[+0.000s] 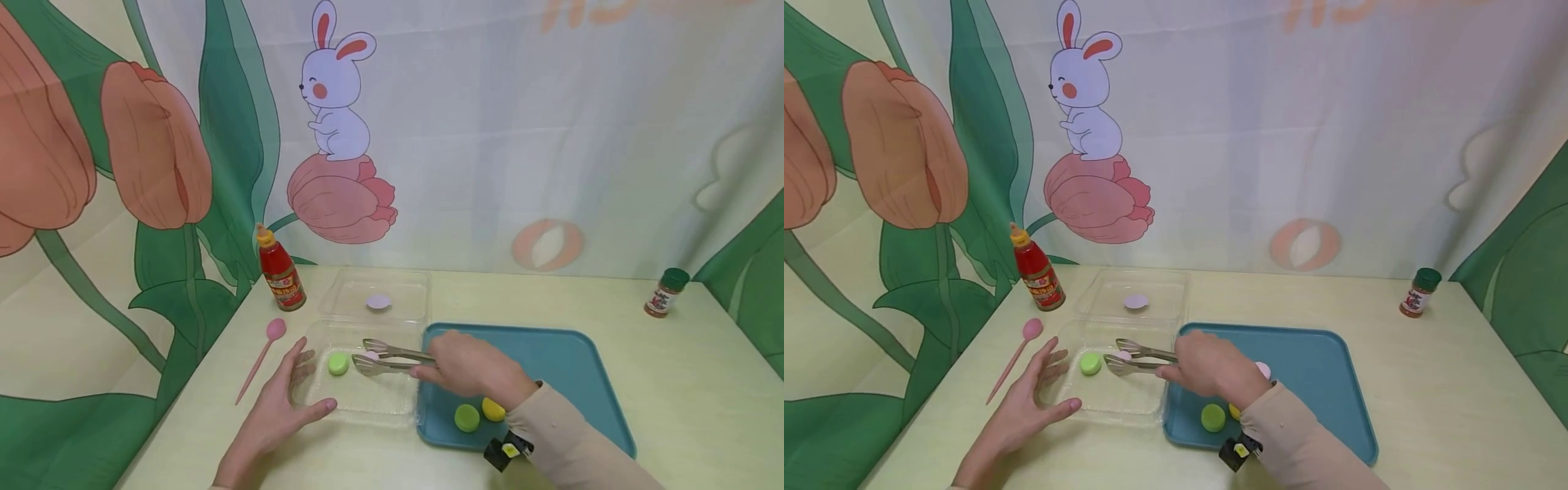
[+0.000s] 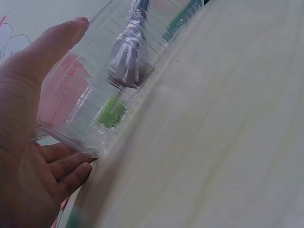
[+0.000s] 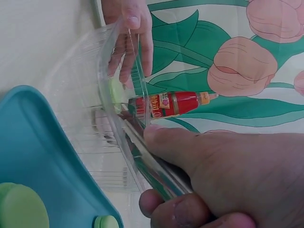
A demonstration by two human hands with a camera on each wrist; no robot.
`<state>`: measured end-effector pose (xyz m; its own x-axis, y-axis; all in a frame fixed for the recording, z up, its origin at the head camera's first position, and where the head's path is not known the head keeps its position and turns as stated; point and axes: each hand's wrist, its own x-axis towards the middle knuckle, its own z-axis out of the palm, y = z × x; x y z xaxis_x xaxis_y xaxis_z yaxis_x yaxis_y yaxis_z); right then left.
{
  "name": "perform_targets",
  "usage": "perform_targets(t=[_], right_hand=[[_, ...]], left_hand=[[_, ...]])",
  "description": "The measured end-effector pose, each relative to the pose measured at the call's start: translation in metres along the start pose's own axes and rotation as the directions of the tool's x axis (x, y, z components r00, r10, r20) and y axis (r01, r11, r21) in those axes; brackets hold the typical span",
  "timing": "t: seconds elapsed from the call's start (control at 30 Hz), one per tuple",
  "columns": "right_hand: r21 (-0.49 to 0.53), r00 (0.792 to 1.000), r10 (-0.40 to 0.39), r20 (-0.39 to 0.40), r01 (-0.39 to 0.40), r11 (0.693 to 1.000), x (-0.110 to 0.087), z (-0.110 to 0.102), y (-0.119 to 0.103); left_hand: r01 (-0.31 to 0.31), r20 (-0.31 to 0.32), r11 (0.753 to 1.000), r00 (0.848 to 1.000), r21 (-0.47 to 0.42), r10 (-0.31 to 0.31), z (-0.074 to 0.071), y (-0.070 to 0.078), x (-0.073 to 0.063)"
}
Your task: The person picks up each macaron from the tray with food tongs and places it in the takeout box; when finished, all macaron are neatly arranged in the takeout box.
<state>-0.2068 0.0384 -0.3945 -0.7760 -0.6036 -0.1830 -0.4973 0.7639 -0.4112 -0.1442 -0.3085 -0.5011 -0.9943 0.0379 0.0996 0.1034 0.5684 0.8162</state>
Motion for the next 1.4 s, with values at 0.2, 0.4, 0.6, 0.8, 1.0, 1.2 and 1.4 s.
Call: perform_targets(t=[0.2, 0.4, 0.6, 0.8, 1.0, 1.2, 1.4], right_hand=[[-0.003, 1.0, 0.012, 0.018, -0.012, 1.0, -0.001, -0.001, 0.0], [0.032, 1.0, -0.009, 0.008, 0.009, 0.999, -0.004, 0.002, 0.007], [0.167, 0.995, -0.075, -0.06, 0.084, 0.982, -0.013, 0.005, 0.026], [0.3, 0.99, -0.047, -0.134, 0.086, 0.95, -0.025, 0.007, 0.043], [0.342, 0.974, -0.017, -0.224, 0.095, 0.935, -0.043, 0.004, 0.056], [0.384, 0.963, 0.012, -0.268, 0.095, 0.918, -0.062, 0.003, 0.072], [0.397, 0.949, 0.047, -0.311, 0.085, 0.914, -0.084, 0.006, 0.095]], left_hand=[[-0.002, 0.0, 1.0, 1.0, 0.0, 0.002, 0.001, 0.001, 0.001], [0.016, 0.014, 1.0, 1.0, -0.002, -0.016, 0.001, 0.002, 0.002], [0.02, 0.017, 1.0, 1.0, -0.002, -0.02, 0.003, 0.003, 0.002], [0.025, 0.017, 1.0, 1.0, -0.005, -0.025, 0.003, 0.003, 0.003], [0.028, 0.014, 1.0, 1.0, -0.005, -0.028, 0.003, 0.003, 0.002], [0.032, 0.011, 0.999, 0.999, -0.003, -0.031, 0.002, 0.002, 0.002], [0.032, 0.011, 0.999, 0.999, -0.001, -0.032, 0.0, 0.003, 0.001]])
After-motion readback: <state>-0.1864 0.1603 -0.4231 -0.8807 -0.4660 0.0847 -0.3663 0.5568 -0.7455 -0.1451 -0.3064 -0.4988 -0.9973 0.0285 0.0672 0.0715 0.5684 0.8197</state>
